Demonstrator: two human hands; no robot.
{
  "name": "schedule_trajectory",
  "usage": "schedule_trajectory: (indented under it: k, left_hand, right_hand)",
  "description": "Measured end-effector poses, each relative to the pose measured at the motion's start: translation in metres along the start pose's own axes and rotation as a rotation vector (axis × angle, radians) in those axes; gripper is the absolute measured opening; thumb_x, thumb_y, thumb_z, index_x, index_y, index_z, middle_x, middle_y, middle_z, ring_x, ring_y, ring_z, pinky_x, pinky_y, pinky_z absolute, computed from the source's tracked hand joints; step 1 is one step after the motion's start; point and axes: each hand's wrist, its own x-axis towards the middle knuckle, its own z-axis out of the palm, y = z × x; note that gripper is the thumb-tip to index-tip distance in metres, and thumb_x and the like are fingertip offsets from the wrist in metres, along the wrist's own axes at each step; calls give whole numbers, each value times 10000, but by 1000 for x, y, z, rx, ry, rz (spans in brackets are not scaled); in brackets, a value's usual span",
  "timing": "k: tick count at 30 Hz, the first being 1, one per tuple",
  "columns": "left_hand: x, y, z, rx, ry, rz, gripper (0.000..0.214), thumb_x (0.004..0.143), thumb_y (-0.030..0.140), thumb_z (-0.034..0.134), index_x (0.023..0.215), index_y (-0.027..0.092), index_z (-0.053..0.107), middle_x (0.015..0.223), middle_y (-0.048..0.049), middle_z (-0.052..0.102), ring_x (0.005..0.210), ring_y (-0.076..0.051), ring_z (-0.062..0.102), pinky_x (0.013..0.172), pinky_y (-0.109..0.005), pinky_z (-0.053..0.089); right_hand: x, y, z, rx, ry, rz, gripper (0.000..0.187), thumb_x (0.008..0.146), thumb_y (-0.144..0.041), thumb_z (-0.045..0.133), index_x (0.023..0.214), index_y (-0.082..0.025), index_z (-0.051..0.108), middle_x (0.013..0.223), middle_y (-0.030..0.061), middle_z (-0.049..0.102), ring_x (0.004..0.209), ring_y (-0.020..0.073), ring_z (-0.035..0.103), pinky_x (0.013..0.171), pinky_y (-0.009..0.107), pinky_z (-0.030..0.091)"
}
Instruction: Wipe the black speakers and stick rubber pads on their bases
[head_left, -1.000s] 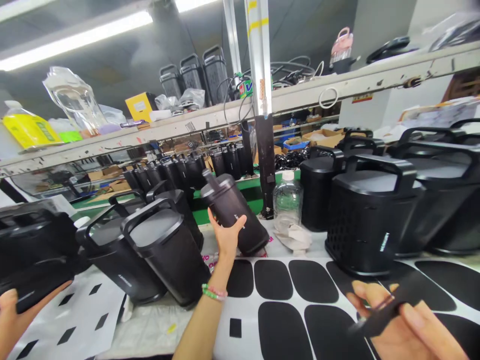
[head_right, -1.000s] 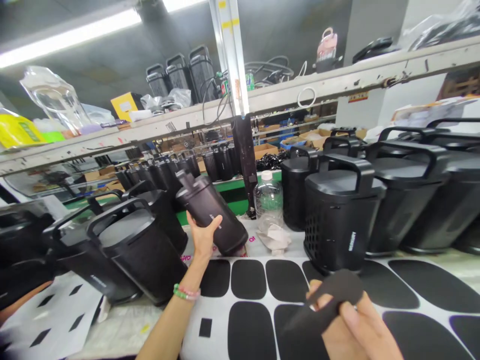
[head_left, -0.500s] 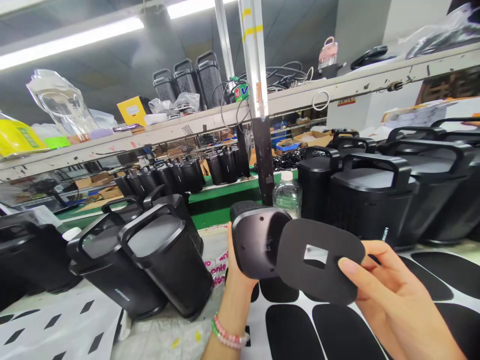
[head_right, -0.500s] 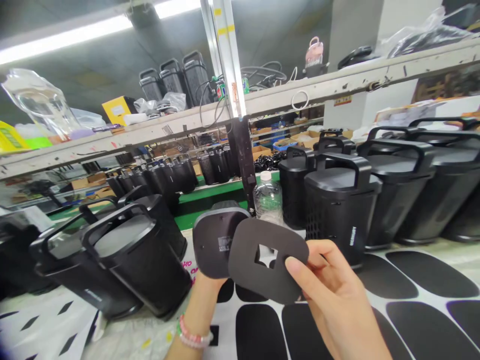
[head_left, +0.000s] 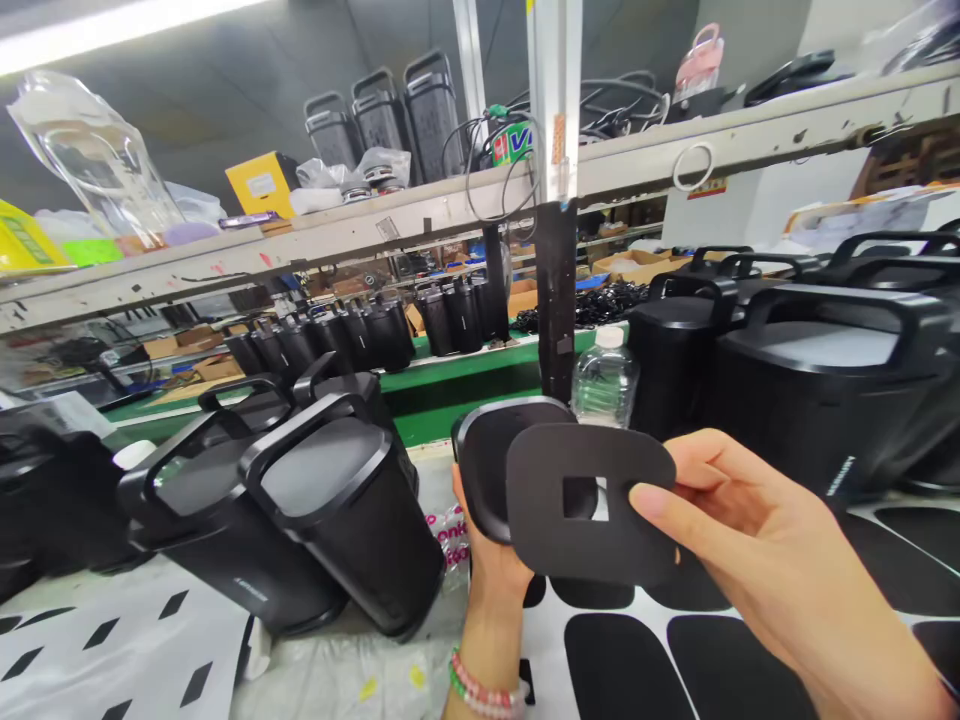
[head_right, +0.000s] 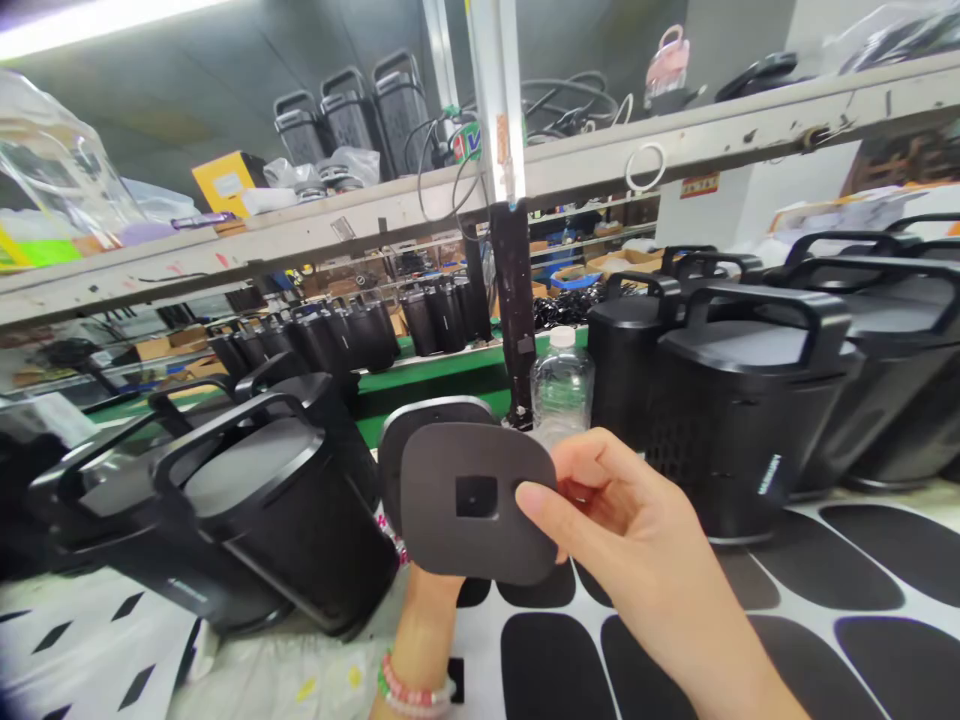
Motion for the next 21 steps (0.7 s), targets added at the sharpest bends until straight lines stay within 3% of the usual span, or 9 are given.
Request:
schedule_trajectory:
  k: [5,12,21]
  left_hand:
    - [5,-1,7,-113,-25,-70,559,881,636,507,1171,199,700,1158,-102,735,1126,-298,663,990,-462,538]
    - [2,-12,4,-164,-13,-57,486,931,568,463,1266,264,641,1230,-61,710,1062,-244,691,905,-385,569]
    - [4,-11,0,-160,-72,-84,542,913,621,455,1165,210,703,1122,-88,747,1000,-252,710,806,-340,588]
  right_hand:
    - [19,1,6,-77,-121,-95,310,669,-418,839,756,-213,623,702,-18,587,581,98,541,458,178,464]
    - [36,13,3,-94,-138,-82,333,694,-437,823,768,-199,603,698,-18,602,568,97,547,488,194,465]
    - [31,13,10,-37,-172,-58,319,669,-415,841,724,-203,608,665,-25,605,553,94,543,446,178,441]
